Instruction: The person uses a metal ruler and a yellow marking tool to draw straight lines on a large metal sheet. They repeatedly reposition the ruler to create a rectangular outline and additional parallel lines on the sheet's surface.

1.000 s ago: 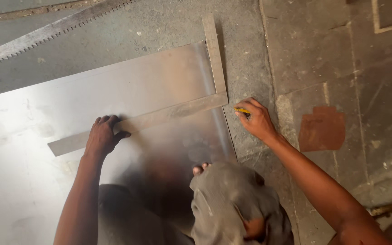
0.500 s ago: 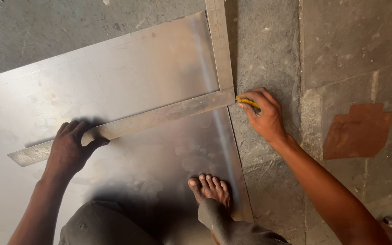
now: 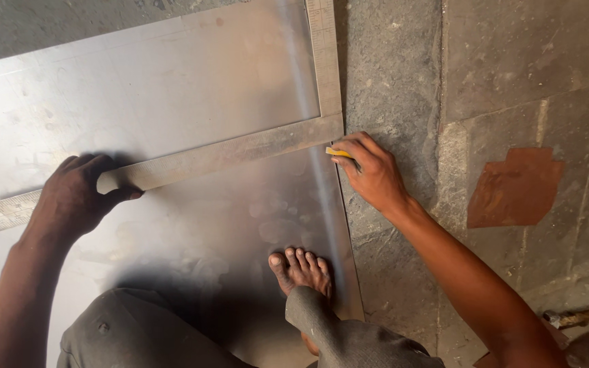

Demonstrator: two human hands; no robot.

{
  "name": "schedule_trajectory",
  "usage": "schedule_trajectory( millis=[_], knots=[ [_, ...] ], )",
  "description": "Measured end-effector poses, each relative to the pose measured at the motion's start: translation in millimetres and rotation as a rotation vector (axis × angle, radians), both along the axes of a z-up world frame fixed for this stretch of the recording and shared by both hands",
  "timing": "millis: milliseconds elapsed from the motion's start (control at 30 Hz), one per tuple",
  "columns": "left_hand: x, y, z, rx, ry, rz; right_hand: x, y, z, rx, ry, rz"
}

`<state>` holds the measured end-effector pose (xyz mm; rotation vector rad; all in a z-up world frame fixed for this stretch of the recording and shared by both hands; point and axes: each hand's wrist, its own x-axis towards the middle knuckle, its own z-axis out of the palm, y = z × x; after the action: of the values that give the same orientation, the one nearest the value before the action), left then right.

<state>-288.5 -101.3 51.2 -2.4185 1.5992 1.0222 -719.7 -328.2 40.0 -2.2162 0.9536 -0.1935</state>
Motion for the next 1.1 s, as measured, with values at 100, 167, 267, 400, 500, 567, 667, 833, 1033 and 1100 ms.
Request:
schedule_trajectory(
  millis=[100,167,267,400,500,567,667,833,1033,1100],
  knots=[
    [-3,-1,1,0.064,-0.03,0.032,7,-2,-3,-0.006,0.021,0.009],
    [-3,-1,2,0.079,-0.034,0.047,11,-2,-4,-0.011,0.015,0.021],
    [-4,0,2,0.047,-0.034,0.043,11,-2,-3,-0.004,0.024,0.029],
    [-2,1,2,-0.01,-0.025,0.023,12,-2,-4,-0.013,0.026,0.025],
    [-3,2,1,0.058,-0.042,0.041,11,-2,-5,-0.016,0.031,0.031],
    [-4,2,0,0.038,-0.037,0.031,11,0,-4,-0.023,0.03,0.043],
    [-2,2,-2,0.012,-0.048,0.02,15,-3,-4,-0.038,0.063,0.072],
    [-5,15,-7,-0.01,-0.018,0.036,27,-10,4,0.031,0.409,0.108],
    [8,1,-2,-0.087,0.045,0.055,14,11,34,0.35,0.752,0.428],
    [-2,9,-2,-0.093,0.027,0.041,4,14,35,0.316,0.444,0.175]
  ],
)
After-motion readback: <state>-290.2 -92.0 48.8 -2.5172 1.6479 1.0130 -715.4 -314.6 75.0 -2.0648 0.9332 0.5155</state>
